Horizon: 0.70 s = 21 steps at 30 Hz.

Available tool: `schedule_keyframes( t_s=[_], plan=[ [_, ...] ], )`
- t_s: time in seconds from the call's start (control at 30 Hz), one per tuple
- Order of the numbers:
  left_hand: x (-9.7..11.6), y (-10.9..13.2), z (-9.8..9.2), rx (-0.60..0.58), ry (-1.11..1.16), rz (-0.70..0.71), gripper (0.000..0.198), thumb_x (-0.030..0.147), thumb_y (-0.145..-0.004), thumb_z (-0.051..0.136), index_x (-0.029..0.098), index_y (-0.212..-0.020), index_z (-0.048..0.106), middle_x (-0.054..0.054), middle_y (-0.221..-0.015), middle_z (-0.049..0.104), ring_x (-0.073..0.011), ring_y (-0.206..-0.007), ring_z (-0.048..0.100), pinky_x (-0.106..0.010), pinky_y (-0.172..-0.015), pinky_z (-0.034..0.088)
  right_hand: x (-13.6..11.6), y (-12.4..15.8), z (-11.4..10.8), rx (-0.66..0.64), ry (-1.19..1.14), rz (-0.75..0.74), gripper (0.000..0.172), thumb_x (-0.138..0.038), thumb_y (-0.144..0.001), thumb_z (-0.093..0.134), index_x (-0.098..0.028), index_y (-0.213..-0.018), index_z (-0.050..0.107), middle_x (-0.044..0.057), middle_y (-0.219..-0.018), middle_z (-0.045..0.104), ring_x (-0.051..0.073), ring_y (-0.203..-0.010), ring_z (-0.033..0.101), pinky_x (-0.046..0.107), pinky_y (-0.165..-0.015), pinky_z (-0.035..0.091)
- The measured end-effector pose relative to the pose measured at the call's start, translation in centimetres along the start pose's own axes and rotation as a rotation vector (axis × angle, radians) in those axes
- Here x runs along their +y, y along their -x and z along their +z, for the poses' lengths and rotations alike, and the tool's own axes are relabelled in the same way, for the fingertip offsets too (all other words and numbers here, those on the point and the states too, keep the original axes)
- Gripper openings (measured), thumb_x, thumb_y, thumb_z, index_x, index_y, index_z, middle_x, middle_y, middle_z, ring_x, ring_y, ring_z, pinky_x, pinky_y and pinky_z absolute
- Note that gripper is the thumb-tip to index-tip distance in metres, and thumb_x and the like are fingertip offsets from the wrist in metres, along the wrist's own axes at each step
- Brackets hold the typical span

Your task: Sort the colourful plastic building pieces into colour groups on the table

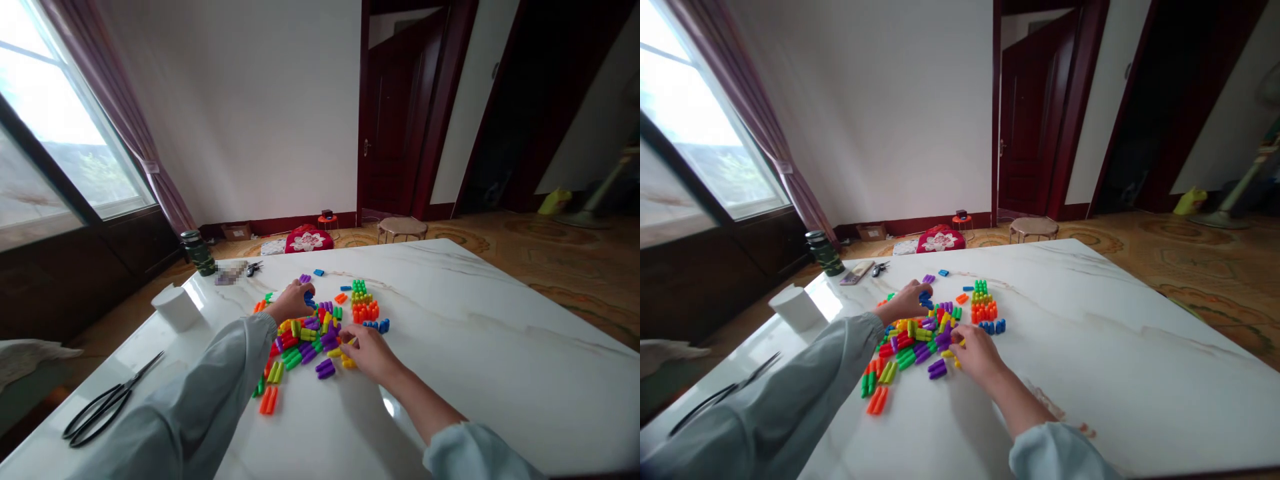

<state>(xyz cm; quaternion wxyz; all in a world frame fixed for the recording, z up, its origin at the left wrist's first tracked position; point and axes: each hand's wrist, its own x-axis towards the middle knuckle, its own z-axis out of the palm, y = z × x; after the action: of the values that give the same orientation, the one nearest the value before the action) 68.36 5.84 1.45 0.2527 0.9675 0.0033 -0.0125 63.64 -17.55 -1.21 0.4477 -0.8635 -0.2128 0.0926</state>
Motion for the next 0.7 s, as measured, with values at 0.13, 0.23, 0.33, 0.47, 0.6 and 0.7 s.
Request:
schedule_keyframes(
  t_s=[0.13,0.23,0.33,0.47,0.6,0.7],
  plan=[
    [1.4,4.7,1.5,-0.06,0.391,-0.172,0.029,0.025,-0.07,0.065,0.018,-0.097,0.059,-0.001,-0.078,0.059,-0.0185,-0.077,0.061,-0.03,-0.071,0.052,-0.9,-0.2,2.9,0.019,-0.479,0.246,0.044,-0.019,-0.078,0.063,-0.018,-0.121,0.055,0.01,-0.112,0.064,0.015,-0.068,0.068,0.025,-0.052,0.052],
    [2.1,7.3,3.3,-0.064,0.665,-0.284,0.022,0.027,-0.074,0.063,0.016,-0.092,0.057,0.0,-0.073,0.059,-0.015,-0.07,0.062,-0.027,-0.066,0.053,-1.6,-0.3,5.4,0.028,-0.673,0.294,0.055,-0.018,-0.077,0.064,-0.021,-0.129,0.046,0.007,-0.107,0.063,0.015,-0.062,0.068,0.027,-0.05,0.055],
    [2.4,8.7,4.8,-0.03,0.865,-0.368,0.029,0.026,-0.07,0.07,0.016,-0.093,0.055,0.001,-0.07,0.059,-0.014,-0.065,0.062,-0.027,-0.064,0.054,-1.6,-0.4,7.3,0.036,-0.729,0.282,0.043,-0.016,-0.077,0.064,-0.019,-0.118,0.054,0.003,-0.092,0.064,0.014,-0.059,0.067,0.028,-0.053,0.057],
    [2.4,8.8,6.0,0.019,1.037,-0.432,0.035,0.019,-0.071,0.072,0.015,-0.101,0.054,0.001,-0.068,0.059,-0.0121,-0.06,0.06,-0.025,-0.061,0.053,-0.9,-0.8,8.1,0.114,-0.771,0.291,0.025,-0.012,-0.073,0.064,-0.018,-0.096,0.058,-0.002,-0.076,0.064,0.014,-0.051,0.066,0.027,-0.05,0.057],
    [2.1,8.4,5.8,-0.008,1.137,-0.422,0.031,0.013,-0.071,0.069,0.015,-0.099,0.056,0.003,-0.07,0.057,-0.0096,-0.061,0.059,-0.024,-0.065,0.055,-0.3,-1.5,6.5,0.157,-0.766,0.313,0.011,-0.015,-0.073,0.066,-0.016,-0.081,0.058,-0.002,-0.062,0.064,0.012,-0.042,0.061,0.022,-0.038,0.05],
    [1.9,8.5,5.2,-0.1,1.16,-0.402,0.026,0.015,-0.067,0.071,0.015,-0.091,0.061,0.0,-0.073,0.058,-0.0128,-0.067,0.059,-0.029,-0.063,0.057,0.0,-1.7,4.8,0.247,-0.8,0.286,0.013,-0.022,-0.072,0.069,-0.015,-0.079,0.061,0.001,-0.066,0.068,0.01,-0.04,0.058,0.018,-0.036,0.047]
  ],
)
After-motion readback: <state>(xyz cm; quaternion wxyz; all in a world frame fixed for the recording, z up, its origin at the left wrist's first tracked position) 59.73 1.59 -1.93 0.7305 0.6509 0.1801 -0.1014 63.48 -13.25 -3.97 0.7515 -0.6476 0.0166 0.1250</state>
